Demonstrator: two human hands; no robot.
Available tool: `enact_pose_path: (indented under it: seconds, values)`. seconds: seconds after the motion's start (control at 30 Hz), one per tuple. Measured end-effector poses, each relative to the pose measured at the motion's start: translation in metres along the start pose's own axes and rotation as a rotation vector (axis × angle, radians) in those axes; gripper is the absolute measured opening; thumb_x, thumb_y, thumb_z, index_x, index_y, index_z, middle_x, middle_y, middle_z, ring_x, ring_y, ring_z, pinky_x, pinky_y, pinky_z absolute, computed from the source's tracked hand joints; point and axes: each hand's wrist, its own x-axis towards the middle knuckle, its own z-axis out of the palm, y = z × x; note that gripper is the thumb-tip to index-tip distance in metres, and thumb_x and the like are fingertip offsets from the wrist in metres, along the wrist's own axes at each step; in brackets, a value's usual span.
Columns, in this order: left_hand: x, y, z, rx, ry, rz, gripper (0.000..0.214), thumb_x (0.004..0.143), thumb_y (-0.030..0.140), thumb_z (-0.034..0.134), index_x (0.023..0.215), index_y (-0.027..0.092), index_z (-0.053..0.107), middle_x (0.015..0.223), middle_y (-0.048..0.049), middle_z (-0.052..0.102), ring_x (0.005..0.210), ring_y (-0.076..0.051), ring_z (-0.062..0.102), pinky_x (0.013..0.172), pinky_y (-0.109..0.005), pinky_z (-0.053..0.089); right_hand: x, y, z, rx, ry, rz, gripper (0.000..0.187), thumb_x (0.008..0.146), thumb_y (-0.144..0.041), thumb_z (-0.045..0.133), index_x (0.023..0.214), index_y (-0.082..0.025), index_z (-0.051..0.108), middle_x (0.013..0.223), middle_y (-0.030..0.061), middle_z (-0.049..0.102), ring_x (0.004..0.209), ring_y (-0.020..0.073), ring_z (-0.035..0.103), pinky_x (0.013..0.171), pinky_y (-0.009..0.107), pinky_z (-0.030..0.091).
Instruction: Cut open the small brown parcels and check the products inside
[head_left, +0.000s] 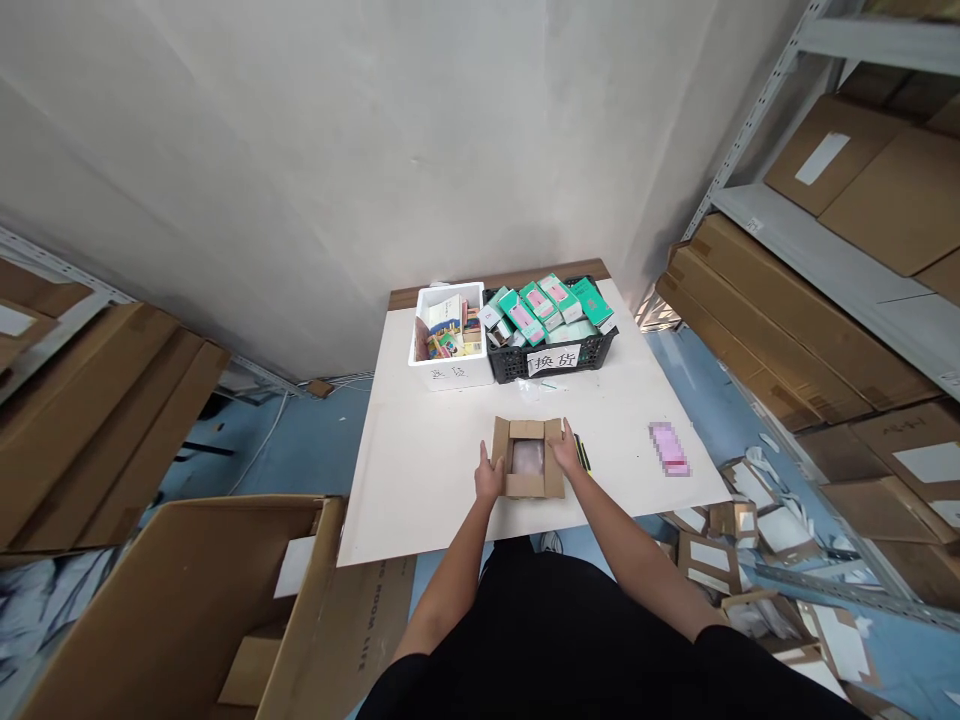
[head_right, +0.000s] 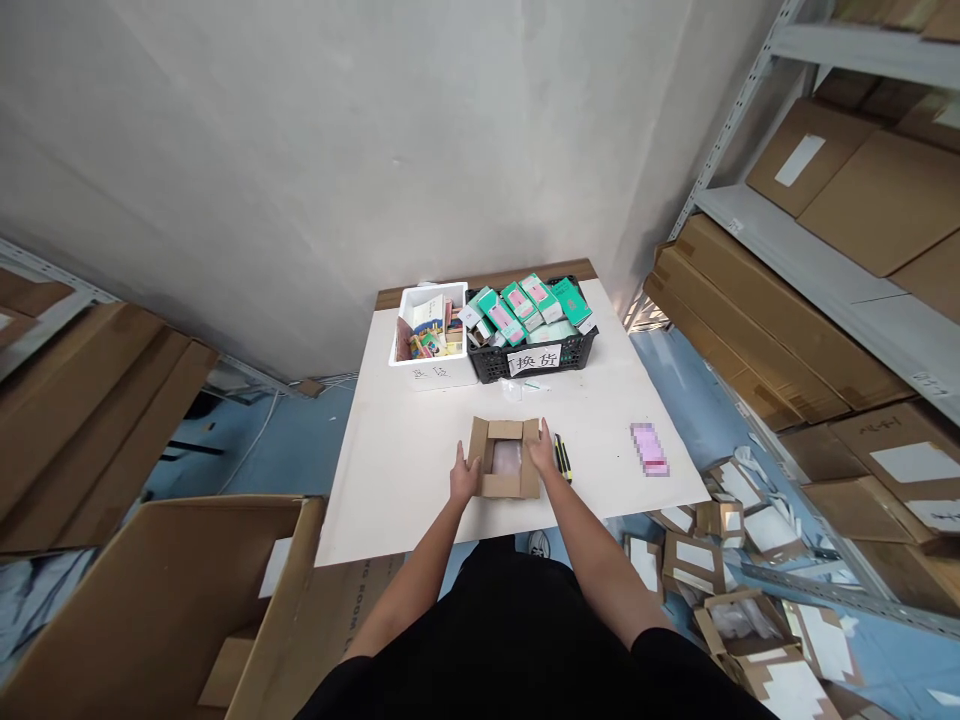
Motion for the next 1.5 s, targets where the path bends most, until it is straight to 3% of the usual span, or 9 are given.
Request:
enact_pose_path:
  seconds: [0.17, 0.33, 0.5, 0.63, 0.83, 0.97, 1.13, 1.37, 1.5]
  values:
    - [-0.001, 0.005, 0.003, 0.113, 0.279, 0.094, 0.073, 0.098, 0.036, 0.057, 0.164, 0.019, 0.030, 0.166, -0.0171, 0.040, 0.149, -0.033, 0.042, 0.118, -0.046, 0.041, -0.026, 0.018, -0.004, -0.287, 0.148, -0.134, 0.059, 0.098, -0.044, 0.052, 0.153, -0.021, 0.048, 0.167, 0.0123, 0.037, 0.156, 0.0315, 0.032, 0.126, 0.045, 0.032]
    - [-0.001, 0.024, 0.020, 0.326, -0.100, 0.474, 0.067, 0.089, 0.004, 0.049, 0.153, 0.026, 0.052, 0.141, -0.0094, 0.066, 0.149, -0.026, 0.042, 0.122, -0.045, 0.037, -0.029, 0.010, -0.007, -0.456, 0.031, -0.220, 0.034, 0.098, -0.034, 0.055, 0.127, -0.028, 0.072, 0.167, 0.0032, 0.038, 0.162, 0.0308, 0.014, 0.132, 0.052, 0.020]
    - [-0.003, 0.022, 0.032, 0.286, -0.085, 0.391, 0.060, 0.091, 0.009, 0.055, 0.150, 0.018, 0.057, 0.153, -0.0145, 0.056, 0.151, -0.027, 0.042, 0.124, -0.043, 0.038, -0.031, 0.004, -0.013, -0.532, 0.004, -0.285, 0.031, 0.098, -0.023, 0.055, 0.121, -0.028, 0.076, 0.174, -0.0027, 0.025, 0.164, 0.0282, 0.000, 0.132, 0.053, 0.013]
    - [0.001, 0.014, 0.016, 0.232, -0.165, 0.418, 0.048, 0.098, 0.024, 0.059, 0.145, 0.020, 0.062, 0.160, -0.0128, 0.051, 0.149, -0.026, 0.047, 0.123, -0.039, 0.040, -0.038, 0.005, -0.013, -0.561, -0.061, -0.362, 0.036, 0.097, -0.015, 0.052, 0.121, -0.027, 0.077, 0.175, -0.0023, 0.022, 0.163, 0.0267, -0.011, 0.130, 0.059, 0.002]
    - [0.003, 0.000, -0.007, 0.147, -0.292, 0.462, 0.054, 0.093, 0.034, 0.070, 0.145, 0.025, 0.063, 0.155, -0.0103, 0.058, 0.156, -0.027, 0.037, 0.125, -0.042, 0.036, -0.033, 0.005, -0.008, -0.600, -0.111, -0.302, 0.053, 0.096, -0.015, 0.054, 0.146, -0.033, 0.062, 0.175, 0.0013, 0.023, 0.164, 0.0298, -0.002, 0.129, 0.060, 0.002]
    - [-0.005, -0.014, -0.010, 0.155, -0.321, 0.483, 0.095, 0.073, 0.043, 0.090, 0.157, 0.026, 0.050, 0.172, -0.0112, 0.031, 0.162, -0.033, 0.018, 0.128, -0.048, 0.030, -0.016, 0.000, 0.002, -0.629, -0.113, -0.246, 0.077, 0.092, -0.018, 0.062, 0.163, -0.037, 0.039, 0.171, 0.0080, 0.032, 0.161, 0.0359, 0.010, 0.125, 0.065, 0.012]
    - [-0.014, -0.016, -0.005, 0.333, -0.405, 0.531, 0.120, 0.051, 0.049, 0.101, 0.156, 0.022, 0.050, 0.177, -0.0155, 0.008, 0.163, -0.041, 0.003, 0.130, -0.053, 0.021, 0.006, -0.005, 0.022, -0.621, -0.104, -0.196, 0.089, 0.086, -0.028, 0.073, 0.165, -0.036, 0.033, 0.171, 0.0126, 0.029, 0.155, 0.0442, 0.017, 0.120, 0.067, 0.023]
    - [-0.029, -0.013, 0.013, 0.388, -0.244, 0.498, 0.089, 0.062, 0.041, 0.098, 0.143, 0.024, 0.063, 0.177, -0.0107, 0.017, 0.162, -0.038, 0.014, 0.128, -0.049, 0.028, 0.040, -0.011, 0.025, -0.702, -0.210, -0.001, 0.083, 0.081, -0.021, 0.075, 0.158, -0.030, 0.046, 0.142, 0.0216, 0.055, 0.137, 0.0419, 0.043, 0.108, 0.061, 0.038]
    - [-0.029, -0.009, 0.015, 0.384, -0.217, 0.483, 0.083, 0.065, 0.040, 0.097, 0.140, 0.023, 0.064, 0.175, -0.0131, 0.021, 0.162, -0.037, 0.017, 0.127, -0.047, 0.029, 0.051, -0.024, 0.018, -0.683, -0.243, 0.039, 0.082, 0.077, -0.021, 0.079, 0.154, -0.029, 0.051, 0.143, 0.0216, 0.056, 0.142, 0.0442, 0.040, 0.113, 0.065, 0.032]
